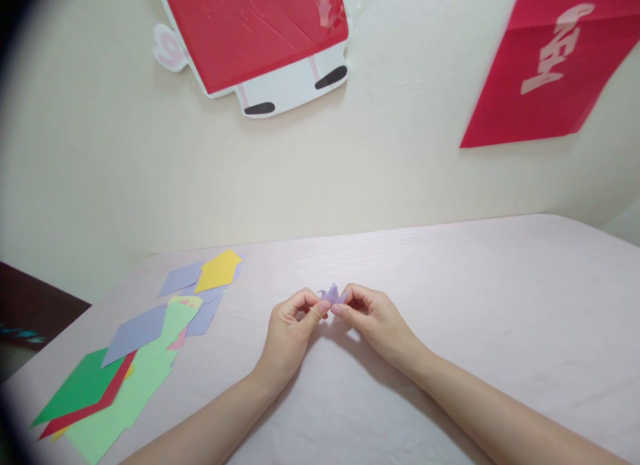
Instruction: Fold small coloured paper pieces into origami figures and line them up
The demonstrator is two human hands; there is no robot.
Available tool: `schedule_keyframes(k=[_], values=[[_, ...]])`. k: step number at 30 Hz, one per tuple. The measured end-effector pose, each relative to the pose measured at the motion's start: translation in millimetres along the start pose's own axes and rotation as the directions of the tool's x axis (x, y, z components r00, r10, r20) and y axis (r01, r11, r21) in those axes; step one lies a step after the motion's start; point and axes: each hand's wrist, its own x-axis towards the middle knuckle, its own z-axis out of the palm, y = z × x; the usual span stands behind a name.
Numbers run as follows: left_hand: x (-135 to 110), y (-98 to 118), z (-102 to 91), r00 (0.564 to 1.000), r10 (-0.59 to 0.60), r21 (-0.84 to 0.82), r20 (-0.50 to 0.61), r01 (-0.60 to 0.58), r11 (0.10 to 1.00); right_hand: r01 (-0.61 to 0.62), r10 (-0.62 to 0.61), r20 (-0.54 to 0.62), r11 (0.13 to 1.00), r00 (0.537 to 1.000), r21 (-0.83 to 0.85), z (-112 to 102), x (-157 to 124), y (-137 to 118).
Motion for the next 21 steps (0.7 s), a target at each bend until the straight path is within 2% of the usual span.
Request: schedule_keyframes(k=[6, 9, 17, 19, 21], values=[[3.5, -5.4, 0.5, 0.999, -0.008, -0.021, 0.043, 0.009, 1.0, -0.036, 0.033, -0.033, 0.995, 0.999, -0.096, -3.4, 0.9, -3.3], [4.2, -6.1, -1.1, 0.997, -0.006, -0.02, 0.075, 0.007, 1.0, -0.047, 0.043, -0.041, 0.994, 0.998, -0.098, -5.9, 2.9, -2.1], [0.5, -4.6, -2.4, 0.998, 0.006, -0.006, 0.062, -0.006, 1.0, -0.022, 0.021, -0.015, 0.997, 1.0, -0.076, -5.4, 3.1, 1.6], [1.3, -6.8, -2.8, 0.997, 0.018, -0.003, 0.074, -0.017, 1.0, 0.011, -0.011, -0.002, 0.998, 1.0, -0.056, -5.3, 3.0, 2.2], [2.4, -9.0, -3.5, 0.996, 0.033, 0.002, 0.085, -0.033, 0.999, 0.083, -0.085, -0.044, 0.996, 0.995, -0.036, -5.9, 3.0, 3.0]])
